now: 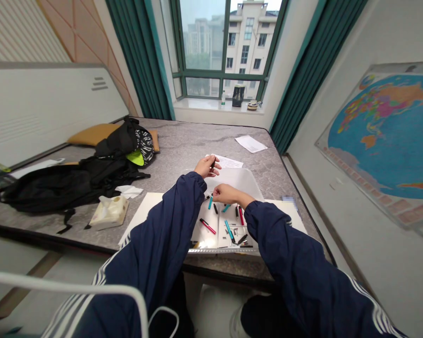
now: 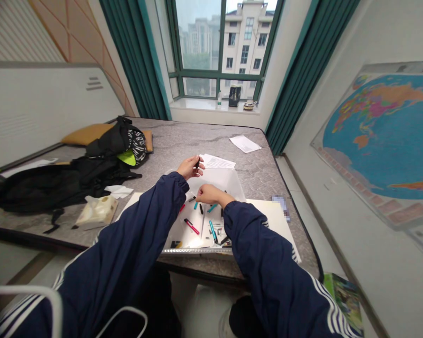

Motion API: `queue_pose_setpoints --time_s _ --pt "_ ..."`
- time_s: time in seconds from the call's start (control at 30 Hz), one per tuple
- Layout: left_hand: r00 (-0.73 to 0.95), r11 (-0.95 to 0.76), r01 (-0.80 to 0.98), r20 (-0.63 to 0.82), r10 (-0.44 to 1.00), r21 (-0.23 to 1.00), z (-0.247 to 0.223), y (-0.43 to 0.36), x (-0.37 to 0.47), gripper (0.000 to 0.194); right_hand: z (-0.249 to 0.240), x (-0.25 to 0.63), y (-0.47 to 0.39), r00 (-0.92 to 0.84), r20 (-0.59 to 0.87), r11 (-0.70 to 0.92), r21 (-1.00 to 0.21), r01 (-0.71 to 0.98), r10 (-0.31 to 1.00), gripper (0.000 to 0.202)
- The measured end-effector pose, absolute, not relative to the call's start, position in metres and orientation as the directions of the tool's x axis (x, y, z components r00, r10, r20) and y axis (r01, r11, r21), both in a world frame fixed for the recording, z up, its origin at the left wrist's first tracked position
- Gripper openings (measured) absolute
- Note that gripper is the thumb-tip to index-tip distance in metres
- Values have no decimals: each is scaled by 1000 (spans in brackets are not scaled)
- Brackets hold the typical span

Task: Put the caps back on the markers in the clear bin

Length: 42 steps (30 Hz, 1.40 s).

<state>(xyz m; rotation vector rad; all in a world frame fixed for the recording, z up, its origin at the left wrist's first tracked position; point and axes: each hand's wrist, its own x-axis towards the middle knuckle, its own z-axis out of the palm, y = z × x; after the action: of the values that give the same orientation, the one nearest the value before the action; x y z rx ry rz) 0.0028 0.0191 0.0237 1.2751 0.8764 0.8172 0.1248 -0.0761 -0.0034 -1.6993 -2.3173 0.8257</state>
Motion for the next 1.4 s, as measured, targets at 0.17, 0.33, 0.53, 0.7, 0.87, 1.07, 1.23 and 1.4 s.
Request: queue_pose_setpoints --time_s 0.17,0.33,0.53,0.7,0.87,1.07,1.23,1.4 --pt "367 169 -150 -104 925 974 23 25 -3 47 5 131 -78 -349 -147 209 -570 795 926 12" --pt "276 140 -246 -69 959 959 19 34 -6 46 14 141 -77 -317 -88 120 -805 581 944 5" --pt "156 72 -358 -16 988 931 20 31 -5 42 23 153 -67 115 137 126 -987 99 984 31" --pt "243 -5 -251 68 968 968 21 21 1 42 25 158 -65 265 92 109 -993 -48 960 27" --pt "311 -46 -204 109 944 978 19 18 7 49 29 156 -68 313 113 163 -977 -136 943 31" --pt "420 -17 -109 61 905 994 20 16 5 54 24 159 -61 417 238 254 -967 18 877 36" --pt "470 -94 64 52 881 994 21 11 6 46 18 164 -53 519 314 312 -945 95 795 41" --pt "474 -109 88 55 879 990 21 10 7 45 18 161 -55 470 325 326 -942 81 820 40"
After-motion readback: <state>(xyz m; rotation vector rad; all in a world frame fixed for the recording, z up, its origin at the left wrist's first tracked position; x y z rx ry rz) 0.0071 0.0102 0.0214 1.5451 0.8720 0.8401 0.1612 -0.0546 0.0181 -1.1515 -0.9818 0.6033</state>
